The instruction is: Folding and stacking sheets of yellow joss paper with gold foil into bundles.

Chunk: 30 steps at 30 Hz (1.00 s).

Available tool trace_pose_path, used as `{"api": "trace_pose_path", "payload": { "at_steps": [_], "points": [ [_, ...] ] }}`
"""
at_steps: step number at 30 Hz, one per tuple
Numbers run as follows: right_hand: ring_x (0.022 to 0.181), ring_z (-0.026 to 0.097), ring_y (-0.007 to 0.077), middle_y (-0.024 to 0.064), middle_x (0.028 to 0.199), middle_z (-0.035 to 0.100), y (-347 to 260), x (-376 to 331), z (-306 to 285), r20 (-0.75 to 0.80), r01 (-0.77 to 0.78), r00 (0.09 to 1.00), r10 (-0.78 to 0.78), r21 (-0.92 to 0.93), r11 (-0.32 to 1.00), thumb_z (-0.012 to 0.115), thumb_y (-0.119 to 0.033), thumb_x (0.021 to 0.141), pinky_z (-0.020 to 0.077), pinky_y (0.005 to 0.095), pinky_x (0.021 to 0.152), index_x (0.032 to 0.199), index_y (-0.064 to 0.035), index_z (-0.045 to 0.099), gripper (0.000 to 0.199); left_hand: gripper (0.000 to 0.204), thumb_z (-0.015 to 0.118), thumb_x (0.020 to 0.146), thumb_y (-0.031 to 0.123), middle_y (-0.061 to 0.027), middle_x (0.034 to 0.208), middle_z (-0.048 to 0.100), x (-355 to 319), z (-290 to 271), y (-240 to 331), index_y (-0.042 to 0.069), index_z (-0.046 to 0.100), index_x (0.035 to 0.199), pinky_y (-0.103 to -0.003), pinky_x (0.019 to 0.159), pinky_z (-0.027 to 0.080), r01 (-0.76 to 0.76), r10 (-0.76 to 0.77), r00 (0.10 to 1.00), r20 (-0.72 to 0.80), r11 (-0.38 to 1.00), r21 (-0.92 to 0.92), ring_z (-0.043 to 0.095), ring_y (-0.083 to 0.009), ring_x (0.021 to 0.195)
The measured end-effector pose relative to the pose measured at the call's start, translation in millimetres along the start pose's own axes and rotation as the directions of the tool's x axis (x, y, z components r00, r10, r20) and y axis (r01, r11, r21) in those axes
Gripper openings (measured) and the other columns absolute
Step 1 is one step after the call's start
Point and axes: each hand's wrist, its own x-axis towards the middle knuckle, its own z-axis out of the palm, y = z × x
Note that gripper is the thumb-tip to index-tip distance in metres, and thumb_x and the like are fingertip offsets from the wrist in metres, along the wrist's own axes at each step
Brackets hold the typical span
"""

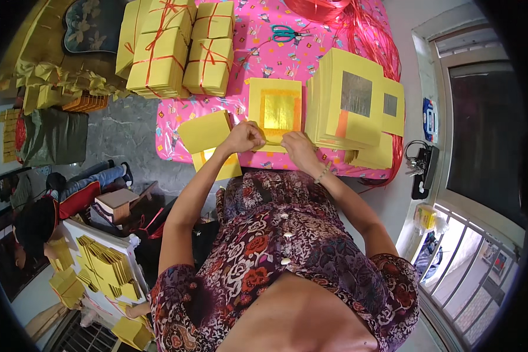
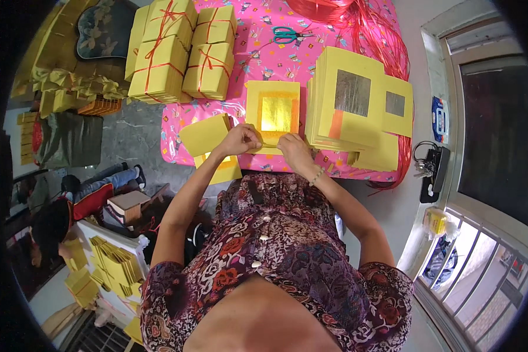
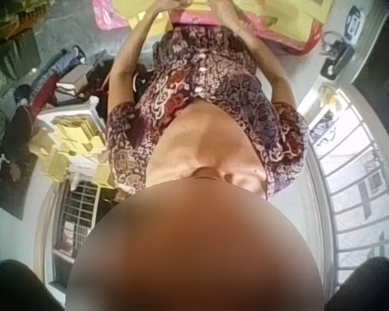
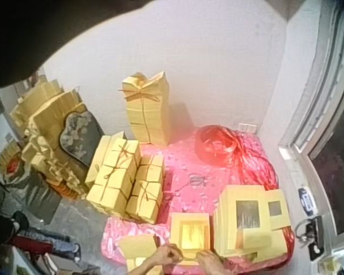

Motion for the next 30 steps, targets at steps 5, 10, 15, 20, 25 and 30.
{"api": "trace_pose_path", "payload": {
  "at_steps": [5,10,15,20,25,30],
  "points": [
    [0.099,0.06,0.0381,0.0178,0.104,0.064,0,2,-9,0.068,-0.096,0.993,0.095,0.001,0.995,0.061,-0.008,0.091,0.049,0.0444,0.086,0.1,0.0016,0.064,0.013,0.013,0.079,0.078,0.015,-0.0086,0.081,0.072,10,-1,1,0.003,0.075,0.078,-0.034,0.07,0.053,0.096,-0.093,0.995,0.042,0.992,-0.081,0.069,-0.019,0.077],
    [0.112,0.058,0.0412,0.0218,0.117,0.062,-16,-23,-23,-0.09,-0.117,0.989,0.12,0.039,0.992,0.054,-0.002,0.093,0.0485,0.0462,0.094,0.117,0.0049,0.06,0.027,0.015,0.079,0.079,0.014,-0.0058,0.078,0.072,15,-3,14,0.001,0.073,0.076,-0.03,0.068,0.052,0.21,-0.2,0.977,0.08,0.967,-0.147,0.067,-0.0134,0.073],
    [0.114,0.058,0.0443,0.0258,0.128,0.057,-25,-53,-30,-0.172,-0.168,0.971,0.163,-0.015,0.986,0.048,0.001,0.093,0.0502,0.0468,0.095,0.128,0.0053,0.053,0.036,0.014,0.079,0.079,0.015,-0.0041,0.077,0.071,15,-3,5,0.002,0.073,0.075,-0.029,0.066,0.051,0.234,-0.223,0.97,0.096,0.962,-0.138,0.066,-0.0112,0.07],
    [0.112,0.062,0.0434,0.0281,0.121,0.063,-15,-66,-24,-0.08,-0.416,0.903,0.423,0.095,0.905,0.049,-0.004,0.097,0.0511,0.0455,0.094,0.125,0.0048,0.059,0.031,0.015,0.08,0.078,0.016,-0.0028,0.076,0.07,18,-7,10,0.003,0.074,0.074,-0.028,0.066,0.051,0.276,-0.266,0.957,0.112,0.957,-0.091,0.065,-0.0094,0.07],
    [0.11,0.063,0.043,0.0281,0.116,0.065,1,-72,-8,-0.14,-0.397,0.903,0.407,0.098,0.913,0.051,-0.007,0.097,0.0517,0.0454,0.091,0.123,0.0044,0.061,0.03,0.018,0.082,0.075,0.02,-0.0017,0.07,0.068,20,-6,11,0.004,0.075,0.074,-0.028,0.063,0.05,0.34,-0.334,0.936,0.109,0.939,-0.041,0.063,-0.0091,0.066],
    [0.103,0.065,0.043,0.027,0.109,0.067,1,-71,-7,-0.098,-0.415,0.9,0.426,0.109,0.903,0.053,-0.01,0.097,0.053,0.0459,0.086,0.121,0.0024,0.063,0.029,0.016,0.082,0.075,0.02,-0.0007,0.067,0.067,19,-3,1,0.005,0.076,0.076,-0.027,0.061,0.049,0.301,-0.295,0.951,0.096,0.953,-0.049,0.061,-0.0088,0.063]
  ]
}}
